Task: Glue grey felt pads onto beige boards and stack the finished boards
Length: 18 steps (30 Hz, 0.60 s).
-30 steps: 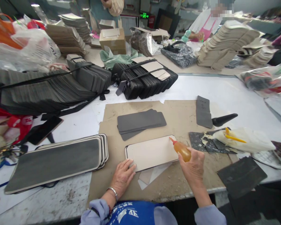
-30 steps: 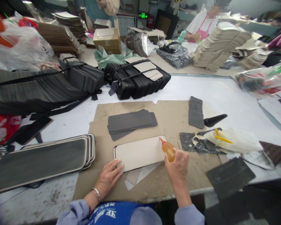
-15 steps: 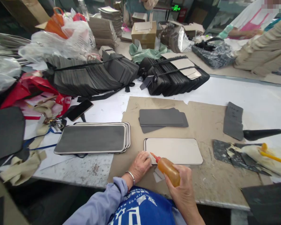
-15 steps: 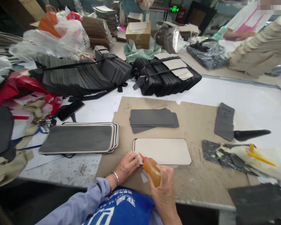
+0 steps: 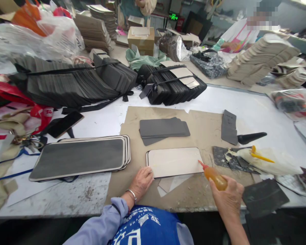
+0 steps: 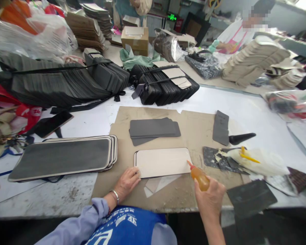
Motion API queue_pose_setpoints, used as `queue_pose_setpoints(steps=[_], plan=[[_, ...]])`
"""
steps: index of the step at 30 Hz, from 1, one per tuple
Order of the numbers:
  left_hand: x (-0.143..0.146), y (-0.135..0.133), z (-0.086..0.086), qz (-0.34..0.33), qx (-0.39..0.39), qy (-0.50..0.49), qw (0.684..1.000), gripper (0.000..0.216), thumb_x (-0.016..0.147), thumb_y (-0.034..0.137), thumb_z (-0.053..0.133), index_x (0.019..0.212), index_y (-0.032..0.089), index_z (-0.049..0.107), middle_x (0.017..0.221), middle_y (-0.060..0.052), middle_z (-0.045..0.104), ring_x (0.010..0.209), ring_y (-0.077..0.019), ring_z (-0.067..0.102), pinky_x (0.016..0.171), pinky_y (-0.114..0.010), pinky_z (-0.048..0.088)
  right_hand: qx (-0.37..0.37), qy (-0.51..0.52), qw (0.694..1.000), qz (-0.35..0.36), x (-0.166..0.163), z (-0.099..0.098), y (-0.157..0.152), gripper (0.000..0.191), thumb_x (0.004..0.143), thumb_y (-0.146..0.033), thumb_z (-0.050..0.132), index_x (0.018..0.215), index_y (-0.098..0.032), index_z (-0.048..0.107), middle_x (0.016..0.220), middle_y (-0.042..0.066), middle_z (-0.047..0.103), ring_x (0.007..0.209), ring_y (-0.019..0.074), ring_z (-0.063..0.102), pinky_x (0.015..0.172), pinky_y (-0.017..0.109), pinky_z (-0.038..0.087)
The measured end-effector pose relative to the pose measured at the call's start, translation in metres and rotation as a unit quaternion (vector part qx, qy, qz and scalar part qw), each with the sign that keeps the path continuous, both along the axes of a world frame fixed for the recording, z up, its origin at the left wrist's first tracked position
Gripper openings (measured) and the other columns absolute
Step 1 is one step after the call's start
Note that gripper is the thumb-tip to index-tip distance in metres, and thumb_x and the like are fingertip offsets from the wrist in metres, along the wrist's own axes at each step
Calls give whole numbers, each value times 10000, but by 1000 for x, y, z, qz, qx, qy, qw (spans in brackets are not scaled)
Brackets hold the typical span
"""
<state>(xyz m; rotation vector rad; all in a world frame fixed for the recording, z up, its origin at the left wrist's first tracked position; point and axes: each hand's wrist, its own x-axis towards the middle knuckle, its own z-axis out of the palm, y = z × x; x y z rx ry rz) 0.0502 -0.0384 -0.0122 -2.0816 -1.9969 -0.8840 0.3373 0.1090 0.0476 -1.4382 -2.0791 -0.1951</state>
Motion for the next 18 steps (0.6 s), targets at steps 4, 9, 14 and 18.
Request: queue_pose_setpoints(steps=[4,9,14,18], plan=[[-1,-1,-1,-2,-4,-17,1000,143,834,164,474,881,166,609,939,-90,613,930,-201,570,801,-349,529,-65,46,993,90,-33,6,-50,338,791,-425,520,1016,-178,469,925,105,481,893,252,453,784,431,438],[-1,-2,0,-6,-13,-17,1000,175,841,162,456,906,174,618,948,-83,628,931,-194,585,818,-347,530,-151,96,970,166,-59,9,-92,285,805,-320,534,1055,-217,442,960,77,453,878,209,486,760,386,469],[-4,-1,2,-4,-5,0,1000,194,861,178,437,917,170,623,945,-83,644,945,-194,594,814,-333,538,-67,59,994,61,-9,2,-48,338,783,-440,531,1001,-190,469,921,98,482,887,256,454,774,451,445],[-5,-10,10,-7,-2,19,1000,237,888,196,392,913,173,626,937,-76,649,931,-187,601,796,-317,542,-63,76,995,-21,18,-4,-17,394,735,-491,556,981,-192,480,933,106,498,931,278,442,810,470,424]])
